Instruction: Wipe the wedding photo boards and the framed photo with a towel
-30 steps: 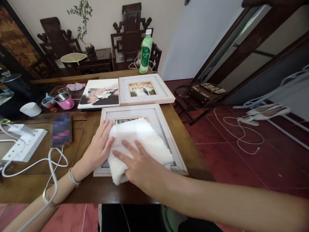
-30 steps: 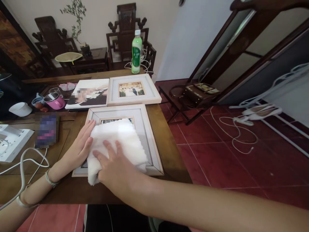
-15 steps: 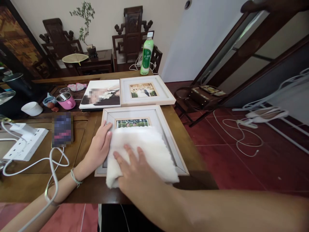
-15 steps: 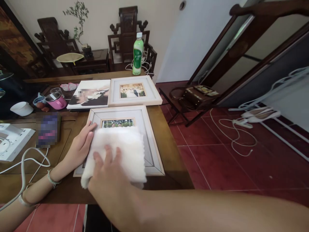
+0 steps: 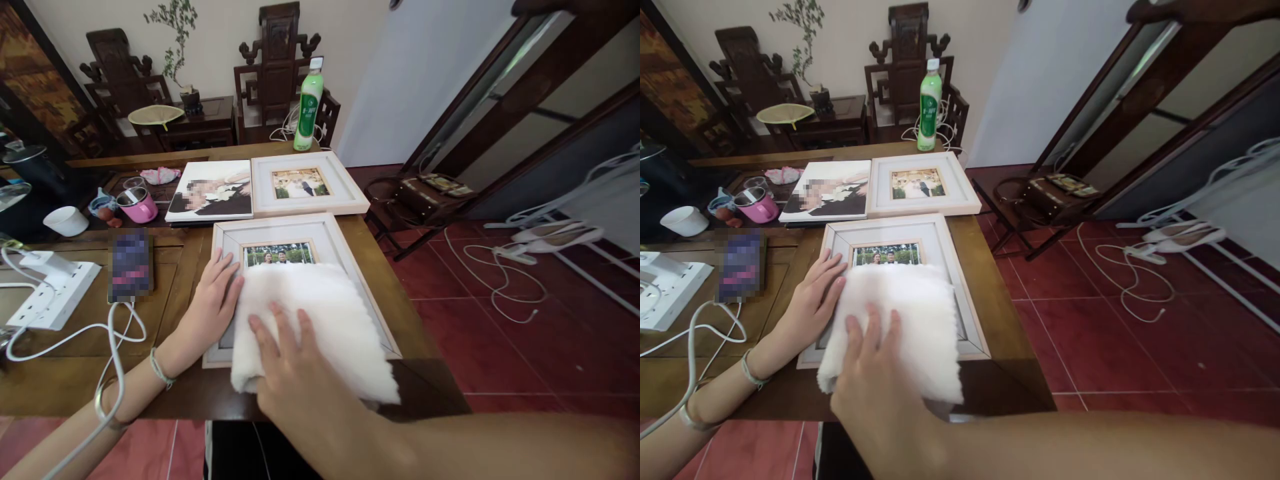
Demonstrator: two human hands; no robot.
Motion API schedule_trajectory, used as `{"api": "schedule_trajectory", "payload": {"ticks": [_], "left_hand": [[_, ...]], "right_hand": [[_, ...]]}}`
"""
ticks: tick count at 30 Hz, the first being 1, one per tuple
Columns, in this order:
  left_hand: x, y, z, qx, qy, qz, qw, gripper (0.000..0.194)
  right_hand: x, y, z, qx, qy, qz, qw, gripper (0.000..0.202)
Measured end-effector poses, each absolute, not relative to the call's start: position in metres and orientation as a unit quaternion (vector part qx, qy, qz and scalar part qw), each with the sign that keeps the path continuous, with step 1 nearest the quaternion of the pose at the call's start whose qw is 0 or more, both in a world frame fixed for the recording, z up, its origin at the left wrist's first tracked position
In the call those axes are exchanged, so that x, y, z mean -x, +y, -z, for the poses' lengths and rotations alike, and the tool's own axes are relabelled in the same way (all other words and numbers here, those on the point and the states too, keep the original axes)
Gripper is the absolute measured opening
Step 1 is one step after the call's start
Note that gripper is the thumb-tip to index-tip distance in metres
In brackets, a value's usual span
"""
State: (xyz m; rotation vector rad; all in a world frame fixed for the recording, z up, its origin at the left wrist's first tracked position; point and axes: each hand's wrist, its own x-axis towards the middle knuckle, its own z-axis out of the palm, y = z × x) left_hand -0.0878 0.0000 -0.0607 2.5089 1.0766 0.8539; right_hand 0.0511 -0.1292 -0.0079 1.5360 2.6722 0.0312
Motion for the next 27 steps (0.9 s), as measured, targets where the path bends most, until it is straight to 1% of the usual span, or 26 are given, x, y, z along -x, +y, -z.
{"api": "schedule_trajectory", "payload": {"ticks": [4,7,10,13,15,20,24,27], "left_hand": [[0.089,0.001,0.063,-0.879,0.356,-0.294,0.116,0.034],[0.09,0.003,0.061,-0.883,0.351,-0.29,0.113,0.038],[0.089,0.002,0.058,-0.891,0.347,-0.268,0.115,0.044],[0.086,-0.002,0.057,-0.894,0.361,-0.24,0.113,0.046],[0.084,-0.005,0.057,-0.893,0.372,-0.229,0.107,0.045],[0.084,-0.004,0.06,-0.9,0.365,-0.216,0.099,0.045],[0.09,0.004,0.06,-0.903,0.354,-0.215,0.112,0.047],[0.093,0.009,0.061,-0.907,0.338,-0.225,0.114,0.046]], "right_hand": [[-0.091,-0.15,0.013,-0.557,0.827,-0.076,0.029,0.015],[-0.123,-0.163,0.008,-0.576,0.809,-0.102,0.054,0.023],[-0.139,-0.168,0.008,-0.582,0.806,-0.094,0.045,0.022],[-0.135,-0.164,0.013,-0.595,0.799,-0.091,0.008,0.018],[-0.124,-0.154,0.015,-0.589,0.804,-0.08,-0.001,0.018],[-0.085,-0.124,0.004,-0.49,0.871,0.012,0.046,0.024],[-0.065,-0.111,0.001,-0.449,0.892,0.021,0.042,0.027],[-0.07,-0.113,0.0,-0.449,0.892,0.031,0.047,0.026]]}}
